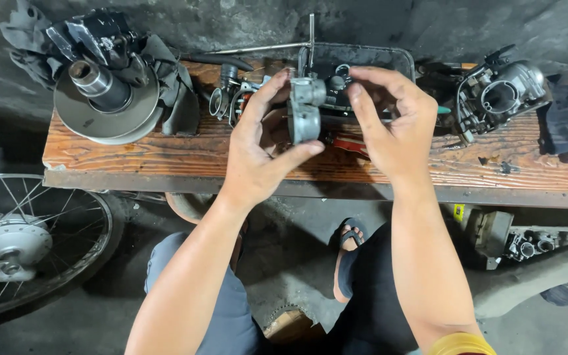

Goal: Assembling the internal float and needle valve components of a motorcycle carburetor on a workbench.

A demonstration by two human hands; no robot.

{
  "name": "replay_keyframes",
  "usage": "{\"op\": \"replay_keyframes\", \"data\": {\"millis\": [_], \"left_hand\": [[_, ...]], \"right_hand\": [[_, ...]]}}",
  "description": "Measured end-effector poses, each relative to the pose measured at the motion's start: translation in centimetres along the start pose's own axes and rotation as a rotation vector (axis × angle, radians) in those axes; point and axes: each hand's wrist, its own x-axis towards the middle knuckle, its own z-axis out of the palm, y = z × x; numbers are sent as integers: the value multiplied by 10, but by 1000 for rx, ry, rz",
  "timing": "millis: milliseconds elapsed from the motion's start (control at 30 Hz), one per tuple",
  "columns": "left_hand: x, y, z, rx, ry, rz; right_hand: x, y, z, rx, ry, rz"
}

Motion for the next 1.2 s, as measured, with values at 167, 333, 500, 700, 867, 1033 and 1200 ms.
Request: {"op": "replay_keyframes", "data": {"millis": [167,333,500,700,867,1033,1200], "left_hand": [[2,6,2,274,-29,81],[-2,-7,4,527,-81,172],[-1,-2,-3,480,-31,351],[14,-2,-18,595,362,535],[16,11,-37,607,381,454],[13,-1,-62,662,154,347],[7,-1,-78,612,-86,208]], "right_hand": [[-3,8,-2,216,-236,14],[0,4,-3,270,-276,168],[4,16,-15,57,-44,193],[8,26,-29,-152,98,22],[15,32,-27,-277,56,-2],[21,36,-23,-298,55,-45],[23,33,-20,-292,126,-173]]}}
